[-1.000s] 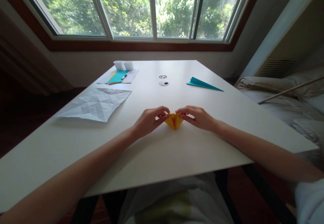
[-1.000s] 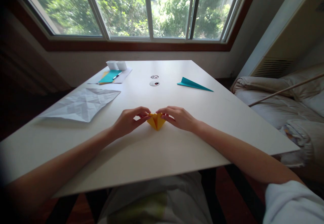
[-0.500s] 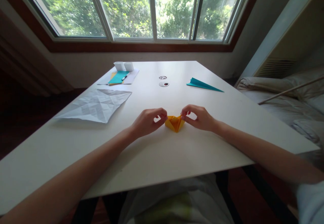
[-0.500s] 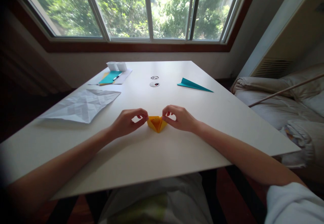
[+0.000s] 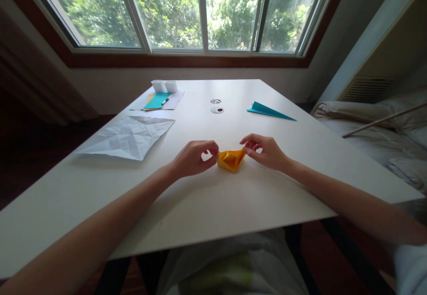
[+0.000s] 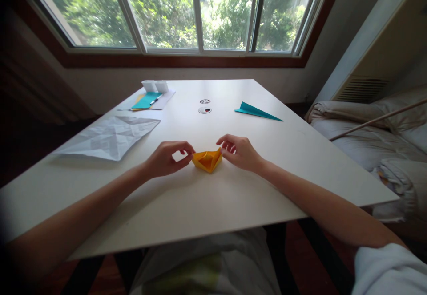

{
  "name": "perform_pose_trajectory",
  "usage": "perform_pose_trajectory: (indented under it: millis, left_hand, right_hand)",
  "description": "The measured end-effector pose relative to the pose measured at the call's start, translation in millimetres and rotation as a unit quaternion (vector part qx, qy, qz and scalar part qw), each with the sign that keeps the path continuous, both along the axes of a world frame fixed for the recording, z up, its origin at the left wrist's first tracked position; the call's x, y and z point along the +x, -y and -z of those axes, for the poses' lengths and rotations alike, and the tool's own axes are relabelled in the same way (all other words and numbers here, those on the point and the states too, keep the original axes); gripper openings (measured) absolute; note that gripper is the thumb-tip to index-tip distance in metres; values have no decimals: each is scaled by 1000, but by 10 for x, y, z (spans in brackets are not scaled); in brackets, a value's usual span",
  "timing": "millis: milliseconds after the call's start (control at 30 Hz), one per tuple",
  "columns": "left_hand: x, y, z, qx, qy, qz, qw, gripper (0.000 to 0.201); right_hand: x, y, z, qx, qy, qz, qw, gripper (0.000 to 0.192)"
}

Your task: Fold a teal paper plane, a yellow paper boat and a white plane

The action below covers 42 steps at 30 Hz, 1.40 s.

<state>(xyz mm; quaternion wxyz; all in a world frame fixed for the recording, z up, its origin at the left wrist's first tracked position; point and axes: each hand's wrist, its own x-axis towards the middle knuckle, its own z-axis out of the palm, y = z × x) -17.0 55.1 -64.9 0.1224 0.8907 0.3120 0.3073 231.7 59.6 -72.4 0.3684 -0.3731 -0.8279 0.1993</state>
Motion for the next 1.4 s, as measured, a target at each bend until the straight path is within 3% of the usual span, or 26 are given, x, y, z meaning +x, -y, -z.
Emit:
perform_pose_trajectory:
  millis: [200,433,967,1400]
  left_hand:
    - [62,68,-34,40,-12,7,999,13]
    - [145,136,-36,100,-58,-29,993,15]
    - [308,104,60,-111,52,-91,988,18]
    - [289,85,88,-116,60,-81,988,17]
  right_hand:
    - [-42,53,-9,89,20,-7,996,9]
    - [-64,46,32,190,45,-59,979,8]
    - [-130,69,47,159,50,-35,985,9]
    - [-137,80,37,159,72,-21,984,5]
